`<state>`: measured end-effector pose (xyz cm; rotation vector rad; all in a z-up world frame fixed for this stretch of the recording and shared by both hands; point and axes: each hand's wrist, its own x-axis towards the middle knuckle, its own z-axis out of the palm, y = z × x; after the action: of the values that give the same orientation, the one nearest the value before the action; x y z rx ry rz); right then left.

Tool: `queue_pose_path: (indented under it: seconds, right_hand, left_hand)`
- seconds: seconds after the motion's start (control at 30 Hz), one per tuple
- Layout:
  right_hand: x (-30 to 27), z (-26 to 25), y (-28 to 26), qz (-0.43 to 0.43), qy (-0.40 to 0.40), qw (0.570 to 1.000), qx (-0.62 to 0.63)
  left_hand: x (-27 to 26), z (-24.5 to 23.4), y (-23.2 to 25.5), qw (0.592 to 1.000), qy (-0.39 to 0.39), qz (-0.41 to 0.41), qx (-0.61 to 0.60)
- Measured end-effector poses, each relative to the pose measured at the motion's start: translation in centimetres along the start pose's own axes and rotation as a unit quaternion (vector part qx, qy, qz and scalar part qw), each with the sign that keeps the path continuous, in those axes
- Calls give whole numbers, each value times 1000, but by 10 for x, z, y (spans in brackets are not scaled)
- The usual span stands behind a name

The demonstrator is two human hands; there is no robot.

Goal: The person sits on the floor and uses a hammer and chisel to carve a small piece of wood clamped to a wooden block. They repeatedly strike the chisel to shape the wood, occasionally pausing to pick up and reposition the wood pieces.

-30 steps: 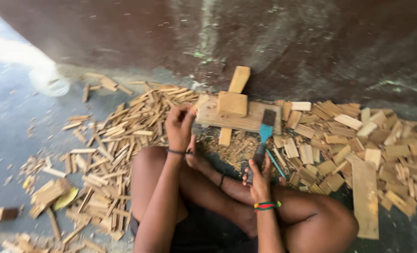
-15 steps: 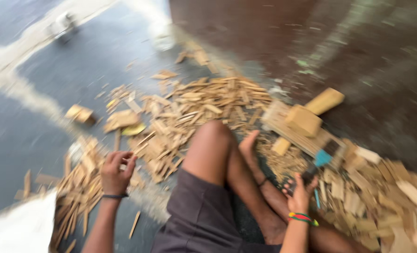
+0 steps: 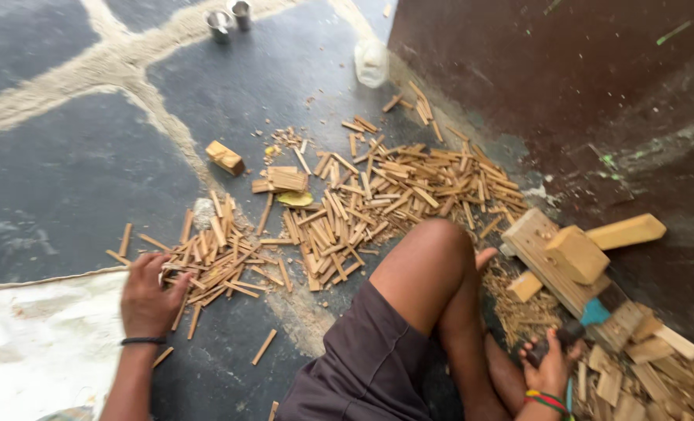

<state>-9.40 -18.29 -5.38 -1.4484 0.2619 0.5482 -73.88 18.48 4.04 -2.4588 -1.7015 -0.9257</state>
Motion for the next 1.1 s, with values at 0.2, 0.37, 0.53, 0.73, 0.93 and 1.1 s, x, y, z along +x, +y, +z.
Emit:
queue_pose_path:
  seconds: [0.2,0.37,0.53,0.73,0.93,1.1]
  right_hand:
    - [10,1,-17,87,-39,992,81]
    - [38,31,-13,80,-18,986,145]
    - [41,29,12,101,-41,972,210]
    - [59,2,41,94,-70,962,248]
    - [66,-19,50,146,-69,947,278]
    - [65,-27,47,131,-22,964,230]
  left_hand:
    - [5,105,75,977,-129,45,-166]
    - [21,156,172,937,-239,47,-249]
    - [21,168,215,927,-274,44,-252]
    - [-37,179,226,930,-245,113,-248]
    - [-52,171,258,907,-281,218,-228]
    - [-14,190,289,895,-273,260,-239]
